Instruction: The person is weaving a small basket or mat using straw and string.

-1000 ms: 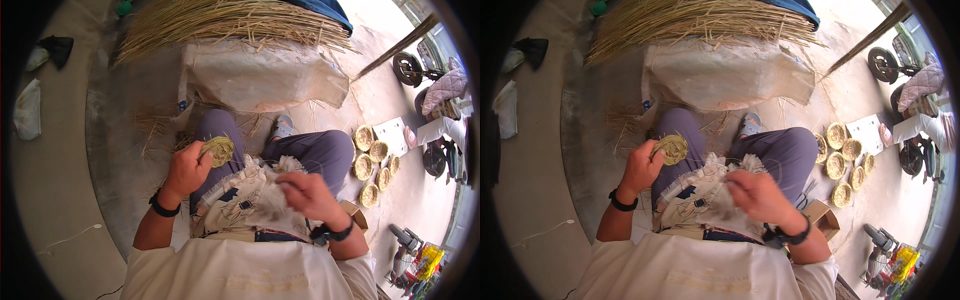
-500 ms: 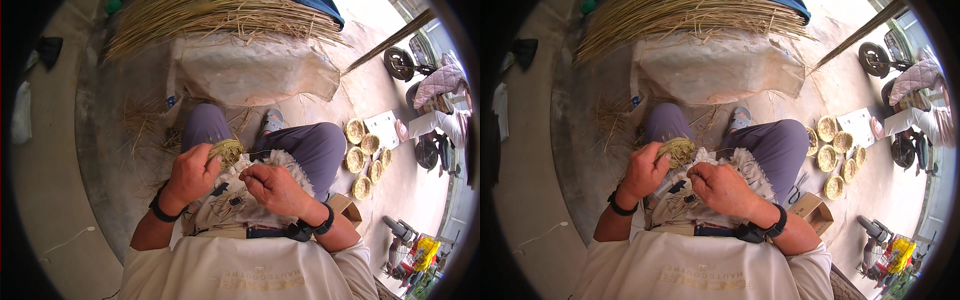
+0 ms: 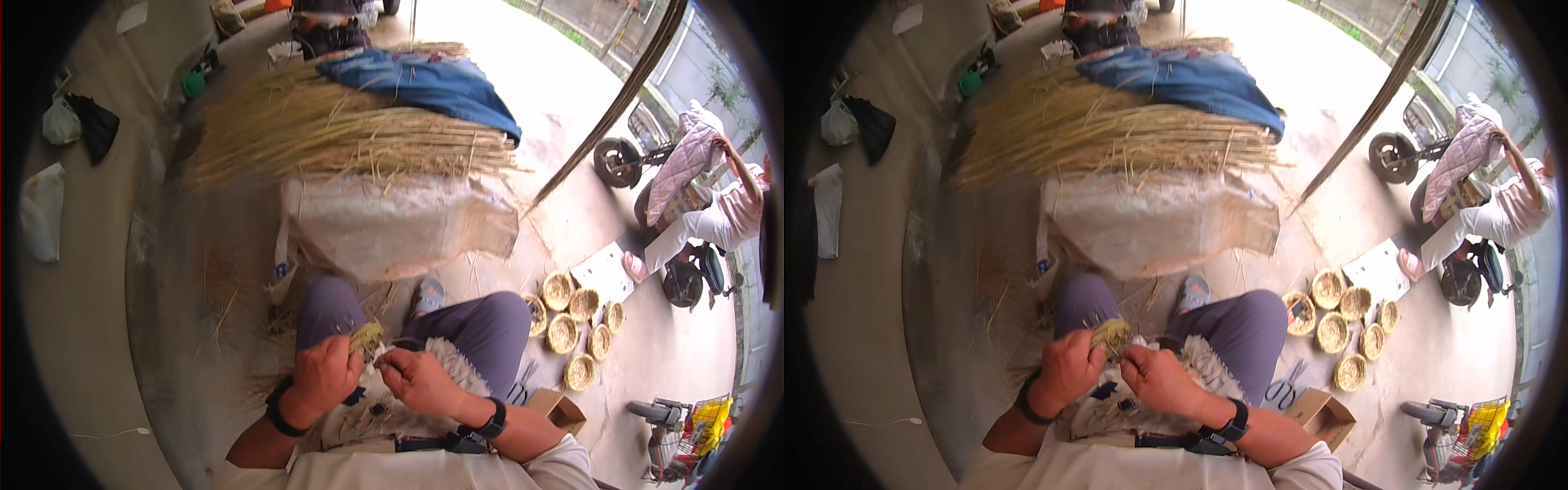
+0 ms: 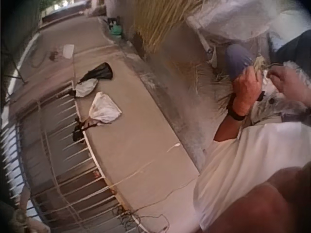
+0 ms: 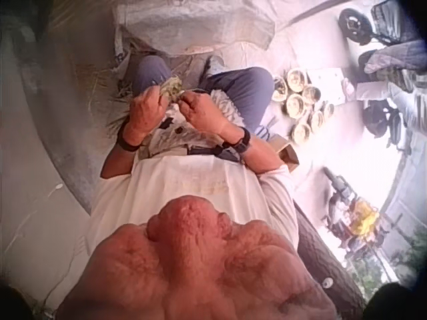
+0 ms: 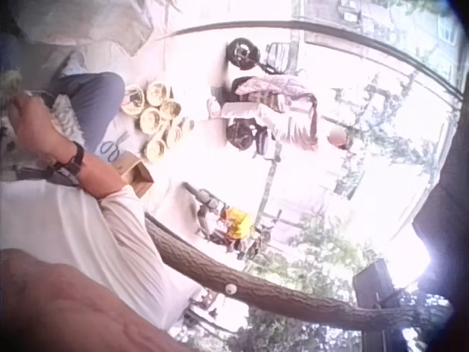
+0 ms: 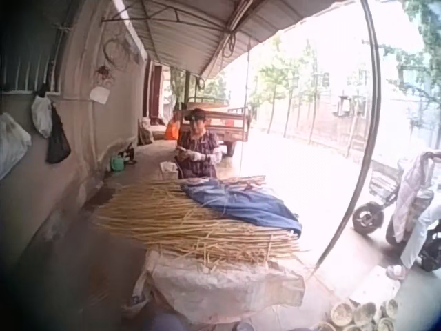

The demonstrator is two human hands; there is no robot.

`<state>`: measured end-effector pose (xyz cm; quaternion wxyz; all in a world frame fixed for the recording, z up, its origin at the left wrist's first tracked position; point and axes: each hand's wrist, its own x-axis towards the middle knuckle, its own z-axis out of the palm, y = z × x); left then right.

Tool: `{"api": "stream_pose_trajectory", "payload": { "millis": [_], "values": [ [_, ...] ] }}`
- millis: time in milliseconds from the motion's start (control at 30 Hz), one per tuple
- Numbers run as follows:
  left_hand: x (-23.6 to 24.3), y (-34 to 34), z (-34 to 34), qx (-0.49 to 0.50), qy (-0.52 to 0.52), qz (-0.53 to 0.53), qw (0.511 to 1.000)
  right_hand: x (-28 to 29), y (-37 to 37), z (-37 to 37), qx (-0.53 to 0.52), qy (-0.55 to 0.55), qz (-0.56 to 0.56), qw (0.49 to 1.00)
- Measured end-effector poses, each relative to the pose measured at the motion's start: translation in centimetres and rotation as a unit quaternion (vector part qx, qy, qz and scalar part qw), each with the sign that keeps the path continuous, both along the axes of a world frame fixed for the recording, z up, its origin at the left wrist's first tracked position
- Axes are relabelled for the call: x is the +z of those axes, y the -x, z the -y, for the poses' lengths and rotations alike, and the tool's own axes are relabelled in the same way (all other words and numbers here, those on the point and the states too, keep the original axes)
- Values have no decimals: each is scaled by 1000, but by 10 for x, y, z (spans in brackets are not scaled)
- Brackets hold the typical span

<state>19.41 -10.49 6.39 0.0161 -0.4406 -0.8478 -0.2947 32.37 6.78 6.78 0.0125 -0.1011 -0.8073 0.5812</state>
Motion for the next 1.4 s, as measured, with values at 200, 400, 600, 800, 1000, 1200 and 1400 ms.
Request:
{"api": "stream_pose_trajectory", "payload": {
  "millis": [200,400,600,800,1000,1200,1400],
  "values": [
    [1,-9,-1,-43,8,7,999,-17,5,3,-7,36,6,999],
    [6,15,1,-30,5,-36,999,5,-7,-15,104,155,148,971],
    [7,-8,4,-100,37,-12,994,-7,-2,-7,73,86,81,990],
    [4,-8,11,-162,61,-53,983,3,13,-34,21,-232,-97,968],
    [1,-21,-1,-209,16,-81,974,-22,31,-33,99,-129,1,987],
    [4,-24,-1,-269,16,-32,962,-27,48,-49,-72,183,92,976],
    [1,-24,3,-246,14,-12,969,-4,20,-29,-26,414,25,910]
  ]
}}
